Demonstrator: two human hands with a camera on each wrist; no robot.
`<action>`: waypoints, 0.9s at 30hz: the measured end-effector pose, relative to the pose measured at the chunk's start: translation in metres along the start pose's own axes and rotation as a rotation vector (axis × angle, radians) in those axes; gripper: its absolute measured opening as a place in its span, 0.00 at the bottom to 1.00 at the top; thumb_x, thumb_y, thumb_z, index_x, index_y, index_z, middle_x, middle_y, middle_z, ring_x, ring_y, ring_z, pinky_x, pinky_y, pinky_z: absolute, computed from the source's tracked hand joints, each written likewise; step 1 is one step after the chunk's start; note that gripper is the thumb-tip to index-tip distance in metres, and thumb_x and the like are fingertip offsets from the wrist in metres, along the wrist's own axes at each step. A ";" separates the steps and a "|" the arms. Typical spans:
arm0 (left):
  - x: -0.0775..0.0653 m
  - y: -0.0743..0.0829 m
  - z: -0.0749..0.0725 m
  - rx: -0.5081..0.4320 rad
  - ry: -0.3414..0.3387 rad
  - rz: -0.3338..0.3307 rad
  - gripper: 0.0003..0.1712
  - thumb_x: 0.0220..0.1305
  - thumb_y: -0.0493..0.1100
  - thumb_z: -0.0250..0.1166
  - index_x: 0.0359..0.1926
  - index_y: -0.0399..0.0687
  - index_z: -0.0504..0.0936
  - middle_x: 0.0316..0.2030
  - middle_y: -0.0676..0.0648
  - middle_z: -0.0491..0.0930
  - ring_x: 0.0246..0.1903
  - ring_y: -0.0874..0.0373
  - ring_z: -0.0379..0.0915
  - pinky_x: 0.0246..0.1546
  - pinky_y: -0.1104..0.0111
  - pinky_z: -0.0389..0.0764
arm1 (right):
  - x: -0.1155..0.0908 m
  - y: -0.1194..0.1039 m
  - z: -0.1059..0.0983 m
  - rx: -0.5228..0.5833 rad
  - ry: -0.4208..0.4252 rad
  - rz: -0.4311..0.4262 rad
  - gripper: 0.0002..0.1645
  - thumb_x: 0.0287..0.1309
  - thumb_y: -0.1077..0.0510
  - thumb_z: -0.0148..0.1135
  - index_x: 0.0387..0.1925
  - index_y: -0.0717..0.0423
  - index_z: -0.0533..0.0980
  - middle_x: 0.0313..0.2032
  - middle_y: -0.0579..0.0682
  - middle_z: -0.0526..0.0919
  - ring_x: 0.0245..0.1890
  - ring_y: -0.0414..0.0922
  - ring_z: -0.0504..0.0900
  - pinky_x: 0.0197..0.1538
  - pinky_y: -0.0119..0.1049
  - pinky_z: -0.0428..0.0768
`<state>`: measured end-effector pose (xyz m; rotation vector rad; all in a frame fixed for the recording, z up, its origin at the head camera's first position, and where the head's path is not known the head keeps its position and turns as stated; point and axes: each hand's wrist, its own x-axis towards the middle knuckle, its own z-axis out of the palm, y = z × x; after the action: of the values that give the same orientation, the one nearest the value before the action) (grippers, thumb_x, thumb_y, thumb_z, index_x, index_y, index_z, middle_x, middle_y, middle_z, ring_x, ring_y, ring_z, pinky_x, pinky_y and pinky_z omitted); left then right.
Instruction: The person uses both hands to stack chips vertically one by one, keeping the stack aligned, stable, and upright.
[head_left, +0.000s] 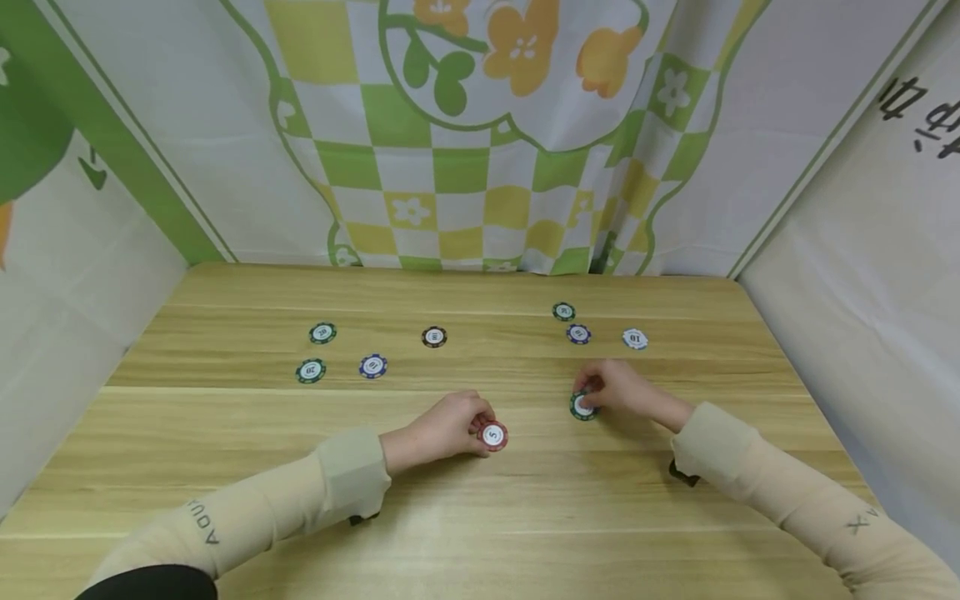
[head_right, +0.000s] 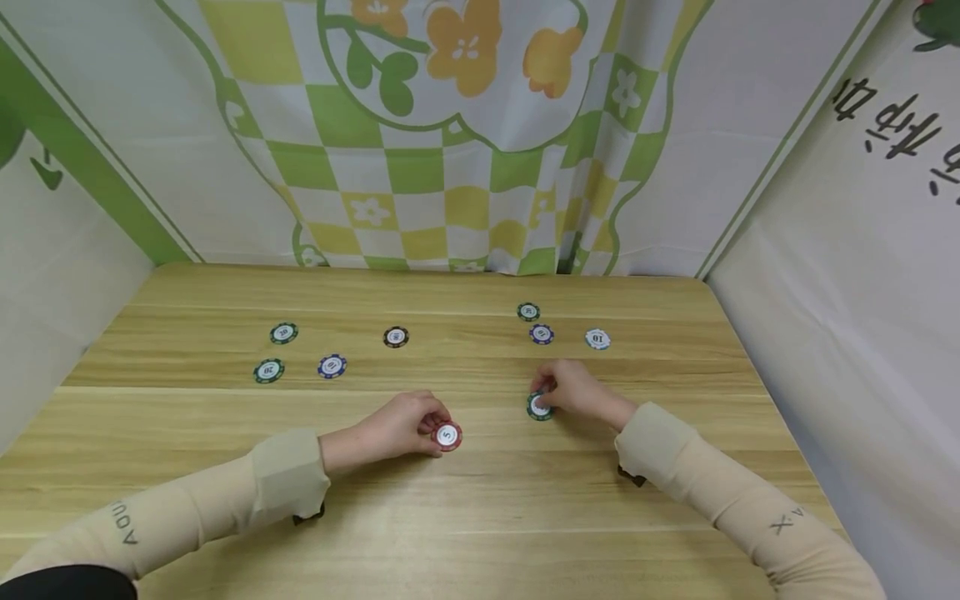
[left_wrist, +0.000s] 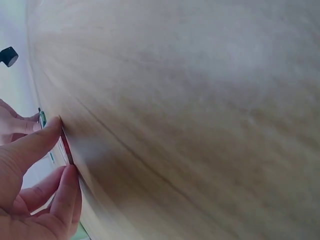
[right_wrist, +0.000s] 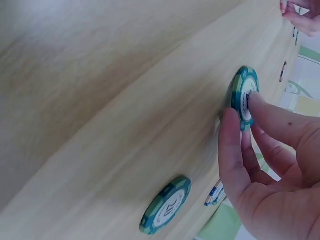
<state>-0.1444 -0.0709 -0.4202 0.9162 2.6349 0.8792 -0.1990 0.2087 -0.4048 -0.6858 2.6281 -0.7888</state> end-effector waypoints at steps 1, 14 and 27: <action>0.000 0.001 0.000 0.010 0.002 -0.010 0.22 0.38 0.40 0.75 0.37 0.37 0.79 0.31 0.48 0.75 0.32 0.58 0.71 0.35 0.71 0.74 | 0.000 -0.001 0.000 0.021 -0.009 0.009 0.07 0.46 0.65 0.66 0.30 0.61 0.78 0.28 0.48 0.79 0.28 0.40 0.75 0.32 0.32 0.75; -0.001 0.008 0.003 0.094 0.016 -0.051 0.22 0.41 0.42 0.74 0.38 0.38 0.78 0.33 0.47 0.74 0.33 0.58 0.70 0.38 0.66 0.74 | -0.002 -0.018 0.009 0.431 -0.179 0.231 0.10 0.53 0.71 0.57 0.38 0.73 0.75 0.28 0.54 0.78 0.22 0.40 0.77 0.30 0.36 0.81; 0.000 0.011 0.002 0.105 0.015 -0.028 0.19 0.43 0.42 0.73 0.37 0.37 0.79 0.32 0.48 0.72 0.31 0.59 0.69 0.35 0.68 0.73 | 0.007 -0.041 0.024 0.587 -0.250 0.345 0.14 0.55 0.71 0.54 0.44 0.73 0.72 0.35 0.57 0.75 0.29 0.43 0.78 0.37 0.35 0.80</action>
<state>-0.1379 -0.0634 -0.4151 0.8976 2.7224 0.7495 -0.1799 0.1644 -0.4014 -0.1488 2.0503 -1.1920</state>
